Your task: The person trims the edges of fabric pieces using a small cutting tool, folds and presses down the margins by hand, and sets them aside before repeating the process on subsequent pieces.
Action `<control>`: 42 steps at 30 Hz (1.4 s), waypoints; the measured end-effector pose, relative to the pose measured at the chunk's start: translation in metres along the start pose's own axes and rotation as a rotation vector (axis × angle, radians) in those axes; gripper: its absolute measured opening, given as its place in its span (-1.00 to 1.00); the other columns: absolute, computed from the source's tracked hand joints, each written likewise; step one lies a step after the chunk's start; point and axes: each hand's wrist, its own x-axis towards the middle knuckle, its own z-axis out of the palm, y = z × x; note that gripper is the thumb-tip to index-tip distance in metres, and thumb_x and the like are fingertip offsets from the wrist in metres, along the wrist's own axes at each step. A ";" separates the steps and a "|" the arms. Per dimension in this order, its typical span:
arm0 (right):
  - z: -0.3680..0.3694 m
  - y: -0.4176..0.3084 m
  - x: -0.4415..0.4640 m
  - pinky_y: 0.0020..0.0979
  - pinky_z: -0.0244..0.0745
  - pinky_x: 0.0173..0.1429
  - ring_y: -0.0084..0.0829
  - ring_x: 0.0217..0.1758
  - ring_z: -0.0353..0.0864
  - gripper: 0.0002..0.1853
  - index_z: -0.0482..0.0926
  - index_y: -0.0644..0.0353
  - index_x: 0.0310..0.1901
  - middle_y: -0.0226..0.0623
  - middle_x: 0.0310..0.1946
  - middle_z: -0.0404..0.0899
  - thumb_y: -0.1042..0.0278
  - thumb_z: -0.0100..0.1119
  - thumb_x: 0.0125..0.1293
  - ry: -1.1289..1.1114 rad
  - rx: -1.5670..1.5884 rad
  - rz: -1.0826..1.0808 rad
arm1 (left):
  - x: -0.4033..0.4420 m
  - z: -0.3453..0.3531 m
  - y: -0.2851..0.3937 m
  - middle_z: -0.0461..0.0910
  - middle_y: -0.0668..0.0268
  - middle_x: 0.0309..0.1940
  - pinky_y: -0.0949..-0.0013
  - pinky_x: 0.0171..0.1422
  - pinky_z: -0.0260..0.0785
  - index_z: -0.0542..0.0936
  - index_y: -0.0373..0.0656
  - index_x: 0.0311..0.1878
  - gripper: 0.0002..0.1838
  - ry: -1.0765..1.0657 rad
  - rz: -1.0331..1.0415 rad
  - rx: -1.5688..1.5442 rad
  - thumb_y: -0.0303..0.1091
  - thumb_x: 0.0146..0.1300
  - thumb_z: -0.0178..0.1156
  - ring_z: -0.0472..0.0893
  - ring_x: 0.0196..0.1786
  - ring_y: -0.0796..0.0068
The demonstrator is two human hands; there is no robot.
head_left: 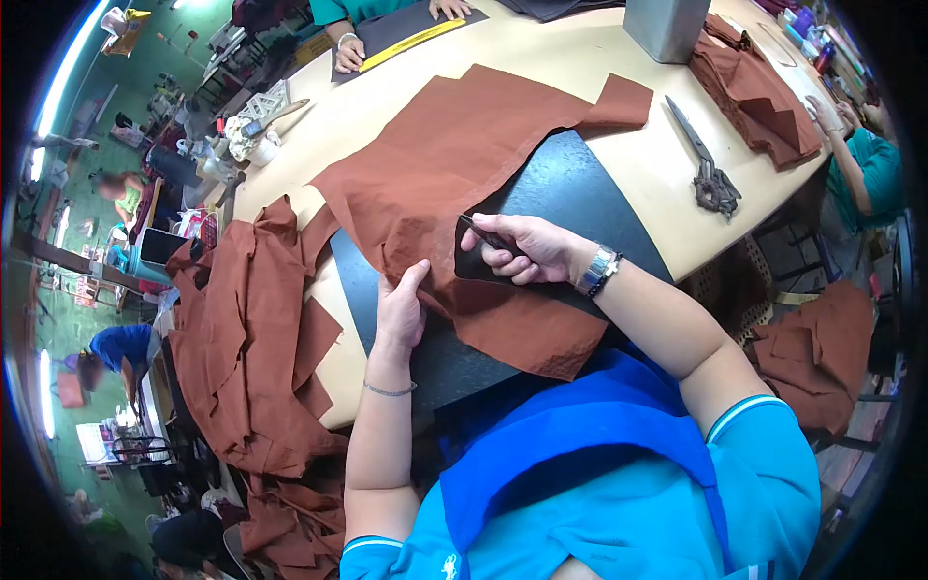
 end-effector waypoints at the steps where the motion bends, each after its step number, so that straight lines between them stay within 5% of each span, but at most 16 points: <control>1: -0.001 0.000 -0.001 -0.72 -0.03 -0.68 -0.80 -0.68 0.04 -0.59 0.45 0.14 0.00 -0.60 -0.55 0.22 -0.09 -0.12 0.59 0.002 0.005 0.014 | 0.000 0.001 0.001 0.56 0.19 0.19 0.19 0.26 0.52 0.37 -0.18 0.35 -0.51 0.003 0.010 0.003 -0.56 0.35 0.15 0.61 0.19 0.27; 13: -0.004 0.002 0.001 -0.74 -0.01 -0.68 -0.80 -0.65 0.06 -0.62 0.45 0.11 -0.03 -0.62 -0.56 0.23 -0.08 -0.13 0.60 -0.039 0.001 -0.014 | 0.000 0.000 0.000 0.57 0.19 0.18 0.19 0.27 0.51 0.37 -0.16 0.35 -0.50 0.044 -0.033 0.002 -0.55 0.35 0.16 0.61 0.18 0.26; 16: -0.003 0.001 -0.003 -0.74 -0.01 -0.67 -0.80 -0.65 0.06 -0.63 0.45 0.11 -0.03 -0.63 -0.56 0.23 -0.05 -0.14 0.61 -0.045 0.011 0.023 | -0.001 0.003 -0.001 0.61 0.24 0.04 0.31 0.13 0.56 0.46 -0.23 0.21 -0.61 0.083 0.020 -0.070 -0.54 0.33 0.23 0.65 0.06 0.36; 34: 0.000 0.001 0.002 -0.74 0.00 -0.67 -0.79 -0.65 0.07 -0.66 0.45 0.09 -0.04 -0.63 -0.57 0.22 -0.03 -0.13 0.61 -0.057 -0.037 -0.024 | 0.001 -0.006 -0.002 0.55 0.17 0.18 0.27 0.28 0.46 0.40 -0.22 0.31 -0.52 -0.004 -0.039 0.011 -0.54 0.33 0.22 0.59 0.19 0.31; 42: -0.004 -0.018 -0.064 -0.67 0.01 -0.64 -0.76 -0.65 0.10 -0.61 0.44 0.16 0.05 -0.58 -0.57 0.23 -0.04 -0.15 0.61 0.242 -0.208 -0.150 | -0.068 -0.067 0.009 0.34 0.10 0.41 0.22 0.52 0.19 0.18 -0.25 0.52 -0.23 0.172 0.128 0.554 -0.52 0.27 0.28 0.38 0.41 0.23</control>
